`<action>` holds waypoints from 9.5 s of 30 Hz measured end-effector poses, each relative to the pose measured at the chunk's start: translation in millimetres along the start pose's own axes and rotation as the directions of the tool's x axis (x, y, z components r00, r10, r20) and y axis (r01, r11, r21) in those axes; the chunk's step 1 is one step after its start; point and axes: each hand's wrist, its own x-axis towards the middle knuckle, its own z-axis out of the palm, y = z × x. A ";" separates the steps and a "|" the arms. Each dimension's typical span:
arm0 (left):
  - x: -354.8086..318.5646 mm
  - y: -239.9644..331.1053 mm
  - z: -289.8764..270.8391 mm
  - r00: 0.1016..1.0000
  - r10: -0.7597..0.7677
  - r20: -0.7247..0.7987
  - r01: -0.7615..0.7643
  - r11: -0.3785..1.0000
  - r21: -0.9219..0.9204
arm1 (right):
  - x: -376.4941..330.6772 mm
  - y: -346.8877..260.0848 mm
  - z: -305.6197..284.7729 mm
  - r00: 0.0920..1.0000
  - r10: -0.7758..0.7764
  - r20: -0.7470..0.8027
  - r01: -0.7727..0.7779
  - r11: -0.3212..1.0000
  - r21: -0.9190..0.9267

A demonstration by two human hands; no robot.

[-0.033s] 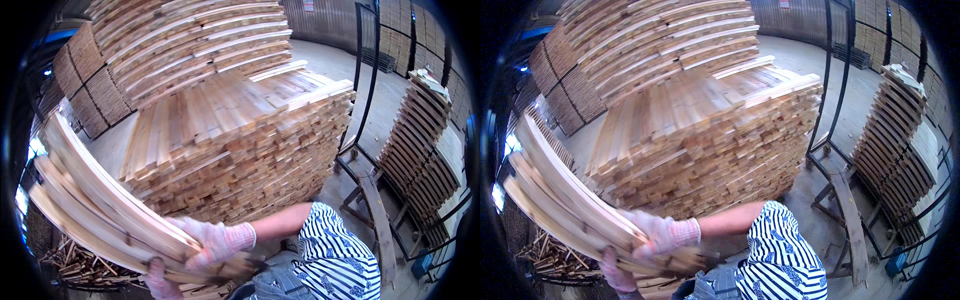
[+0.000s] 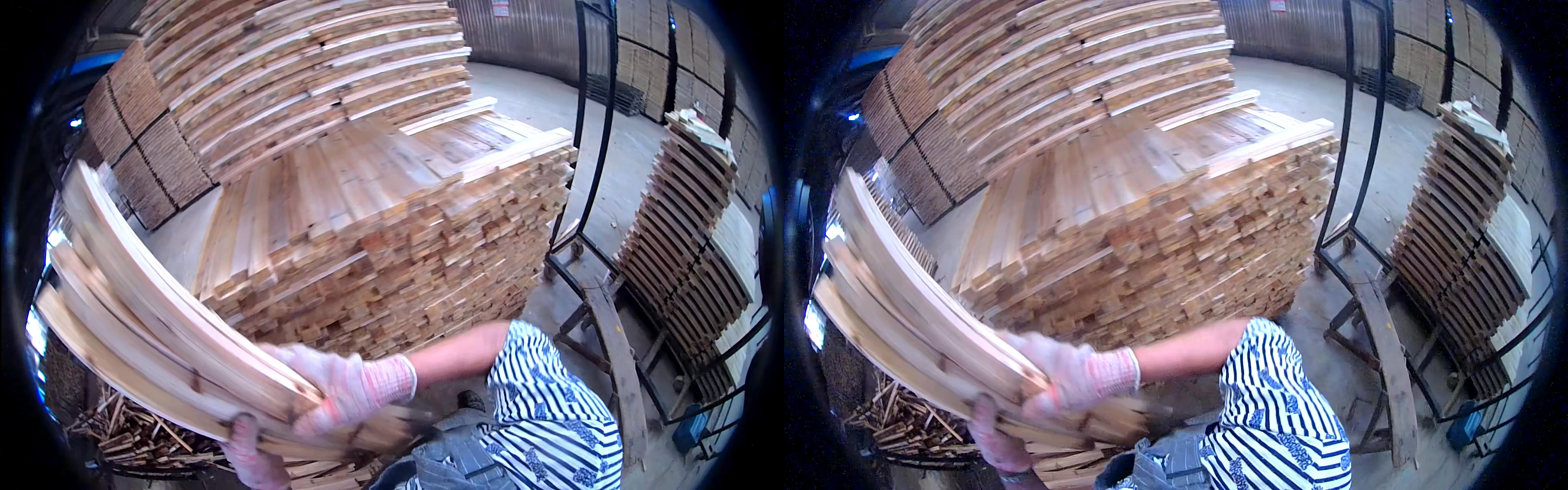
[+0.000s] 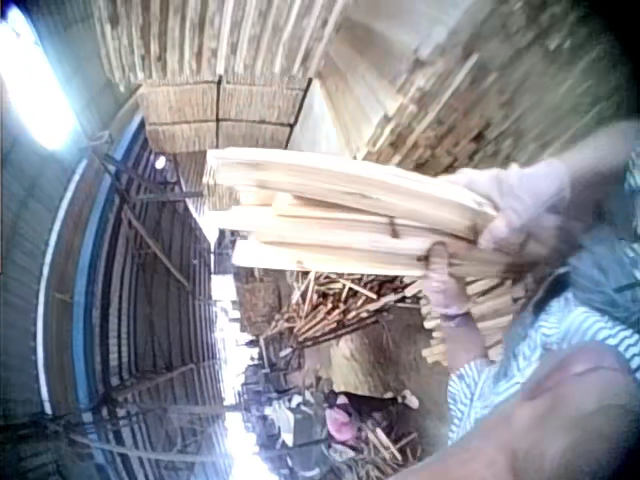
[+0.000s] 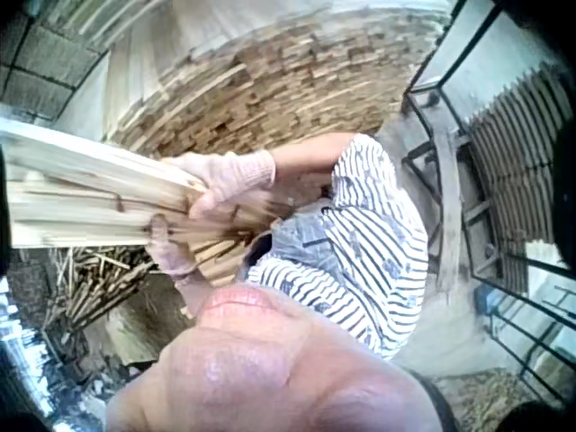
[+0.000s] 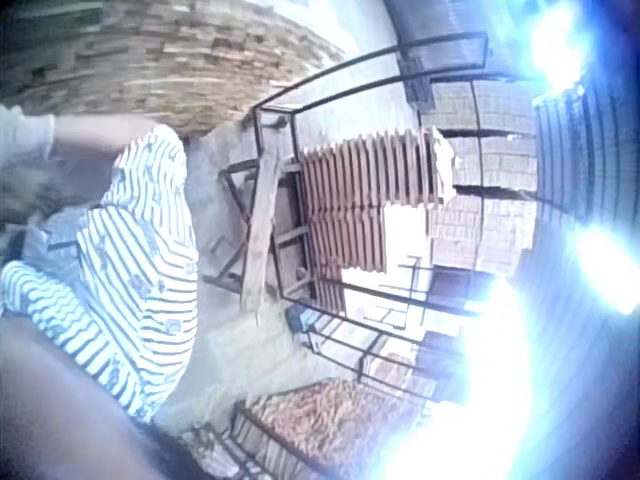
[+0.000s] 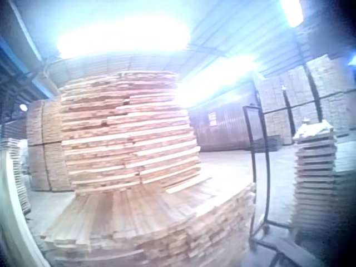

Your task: The person picks up bundles of wooden planks from a large stack and carries them to a nearby metal rack. They place the planks onto the rack, arranging them vertically in a row.

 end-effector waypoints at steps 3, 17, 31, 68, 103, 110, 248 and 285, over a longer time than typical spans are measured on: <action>43.9 29.3 16.6 0.784 0.497 0.371 -0.606 0.489 0.627 | 32.3 -74.9 -56.6 0.999 -0.022 0.030 0.020 0.997 0.071; 253.2 164.3 277.2 0.731 0.451 0.513 -0.515 0.857 -0.019 | 194.4 -124.7 -299.0 0.908 -0.401 -0.121 0.297 0.821 -0.488; 351.4 55.7 350.8 0.694 0.266 0.669 -0.153 0.962 -0.224 | 186.2 -15.7 -358.8 0.924 -0.025 -0.382 0.014 0.999 -0.032; 438.5 -1.0 401.8 0.835 -0.155 0.527 0.024 0.969 0.247 | 13.8 21.2 -482.3 0.419 0.681 -0.601 -0.832 0.553 0.047; 460.3 9.0 333.5 0.762 -0.087 0.642 0.035 0.995 0.094 | 199.7 29.6 -397.4 0.621 0.284 -0.731 -0.410 0.912 0.006; 472.0 -4.3 357.1 0.670 -0.050 0.740 0.128 0.990 -0.049 | 234.9 80.1 -392.2 0.582 0.316 -0.749 -0.403 0.912 0.071; 302.4 -1.5 594.5 0.518 0.053 0.854 0.260 0.941 -0.216 | 32.2 -157.8 -500.6 0.823 0.324 -0.467 -0.340 0.939 0.054; 302.3 3.8 393.9 0.936 -0.201 0.288 -0.010 0.803 0.595 | -78.8 24.8 -617.8 0.753 0.452 -0.479 -0.590 0.139 -0.796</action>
